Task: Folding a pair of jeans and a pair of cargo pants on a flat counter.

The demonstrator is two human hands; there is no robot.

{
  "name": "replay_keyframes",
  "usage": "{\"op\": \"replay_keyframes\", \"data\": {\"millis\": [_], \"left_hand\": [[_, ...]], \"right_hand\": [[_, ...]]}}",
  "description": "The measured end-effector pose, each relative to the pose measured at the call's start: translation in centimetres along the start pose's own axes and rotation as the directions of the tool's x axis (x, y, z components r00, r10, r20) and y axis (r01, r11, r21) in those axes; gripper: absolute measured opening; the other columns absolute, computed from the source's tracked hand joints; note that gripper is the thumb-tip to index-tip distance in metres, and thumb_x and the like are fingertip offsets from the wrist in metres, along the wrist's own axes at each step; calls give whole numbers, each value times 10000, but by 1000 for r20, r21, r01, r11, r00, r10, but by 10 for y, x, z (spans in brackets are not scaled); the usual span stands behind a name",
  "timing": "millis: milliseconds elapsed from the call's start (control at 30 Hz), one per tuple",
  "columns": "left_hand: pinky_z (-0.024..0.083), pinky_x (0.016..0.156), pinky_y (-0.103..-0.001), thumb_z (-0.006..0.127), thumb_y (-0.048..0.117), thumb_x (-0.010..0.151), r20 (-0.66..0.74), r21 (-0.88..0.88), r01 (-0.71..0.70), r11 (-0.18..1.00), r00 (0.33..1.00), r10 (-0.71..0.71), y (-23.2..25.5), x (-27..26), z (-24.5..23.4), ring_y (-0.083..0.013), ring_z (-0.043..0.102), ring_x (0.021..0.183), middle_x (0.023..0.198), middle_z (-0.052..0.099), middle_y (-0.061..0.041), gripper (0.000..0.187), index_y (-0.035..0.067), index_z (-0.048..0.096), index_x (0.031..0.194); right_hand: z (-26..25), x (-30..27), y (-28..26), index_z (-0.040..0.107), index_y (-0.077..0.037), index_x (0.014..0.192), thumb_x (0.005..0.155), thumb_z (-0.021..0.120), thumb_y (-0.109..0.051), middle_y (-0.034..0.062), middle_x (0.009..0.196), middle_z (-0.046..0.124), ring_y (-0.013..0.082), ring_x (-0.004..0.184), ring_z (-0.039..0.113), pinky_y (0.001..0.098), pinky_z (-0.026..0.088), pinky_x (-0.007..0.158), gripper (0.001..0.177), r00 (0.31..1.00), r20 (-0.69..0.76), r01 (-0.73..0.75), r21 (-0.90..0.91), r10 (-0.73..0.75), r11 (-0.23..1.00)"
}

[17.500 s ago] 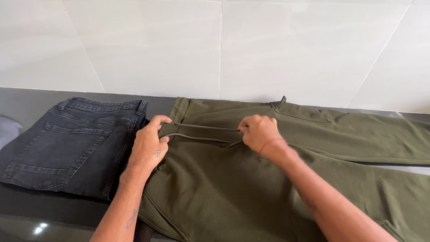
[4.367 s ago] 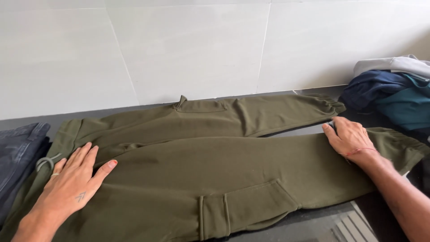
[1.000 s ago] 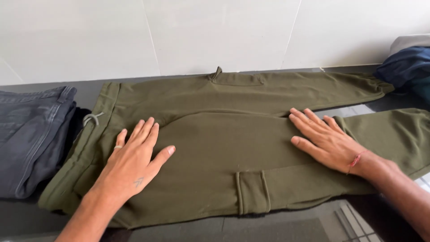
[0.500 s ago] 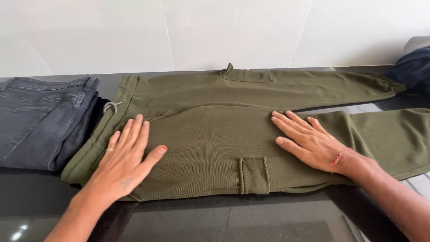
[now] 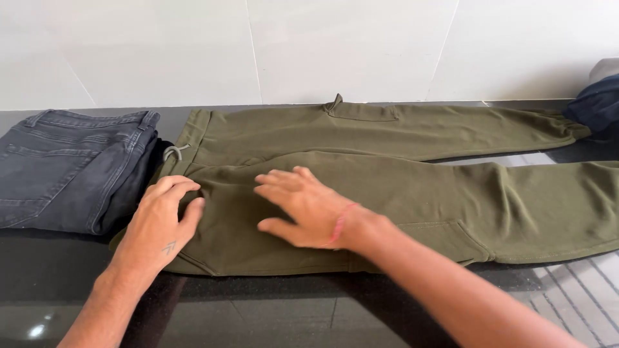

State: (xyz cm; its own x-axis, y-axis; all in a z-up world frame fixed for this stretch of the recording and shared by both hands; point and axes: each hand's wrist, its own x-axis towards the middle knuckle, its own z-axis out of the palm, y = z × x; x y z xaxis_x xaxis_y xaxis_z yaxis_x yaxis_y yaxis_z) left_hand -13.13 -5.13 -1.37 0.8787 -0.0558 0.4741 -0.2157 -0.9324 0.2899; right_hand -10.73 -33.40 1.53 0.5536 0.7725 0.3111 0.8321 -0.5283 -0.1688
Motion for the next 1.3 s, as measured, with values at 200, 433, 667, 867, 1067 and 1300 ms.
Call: {"op": "replay_keyframes", "data": {"millis": [200,433,667,867,1067,1300], "left_hand": [[335,1137,-502,526,603,935,99,266,-45,963,995,19,-18,-5,5,-275,421,1388,1534,417,-131,785,17,481,1457],[264,1185,-519,461,396,1007,73,338,-39,940,997,15,-12,-4,14,-258,379,1478,1606,392,-136,583,29,522,1457],[338,1206,-440,438,257,1032,223,-154,10,988,975,24,95,7,21,-342,446,1447,1562,453,-200,448,-3,578,1369],[209,1195,-520,450,499,1008,266,-25,-218,976,939,217,112,14,48,-377,255,1495,1611,315,-245,753,-32,352,1532],[148,1161,-600,411,689,939,340,107,-187,976,930,141,104,12,51,-347,161,1507,1688,193,-184,925,36,285,1583],[133,1156,-601,388,646,951,380,155,-187,970,918,116,109,16,56,-361,132,1551,1681,167,-171,878,60,242,1589]], "right_hand": [[12,-3,-8,398,-58,1537,1027,447,-538,129,1633,330,348,1526,193,627,104,1177,701,989,66,-138,83,132,987],[14,-11,10,552,-5,1412,1053,503,-426,168,1578,428,360,1495,339,596,218,1169,556,987,-87,-126,135,138,983],[-6,-13,3,683,16,1153,1041,514,-236,165,1235,720,353,1156,684,416,535,1012,324,980,-100,-122,363,169,924],[-25,-80,34,479,-15,1427,1085,406,-332,131,1572,433,305,1478,361,467,261,1209,472,988,-19,-149,100,152,984],[-55,-147,75,158,-213,1657,1028,210,-513,-25,1738,116,156,1589,-1,454,-13,1252,698,875,211,-443,-10,435,896],[-82,-218,135,181,-196,1673,1007,183,-533,11,1714,137,164,1590,54,411,13,1258,747,818,72,-574,33,571,818]]}}
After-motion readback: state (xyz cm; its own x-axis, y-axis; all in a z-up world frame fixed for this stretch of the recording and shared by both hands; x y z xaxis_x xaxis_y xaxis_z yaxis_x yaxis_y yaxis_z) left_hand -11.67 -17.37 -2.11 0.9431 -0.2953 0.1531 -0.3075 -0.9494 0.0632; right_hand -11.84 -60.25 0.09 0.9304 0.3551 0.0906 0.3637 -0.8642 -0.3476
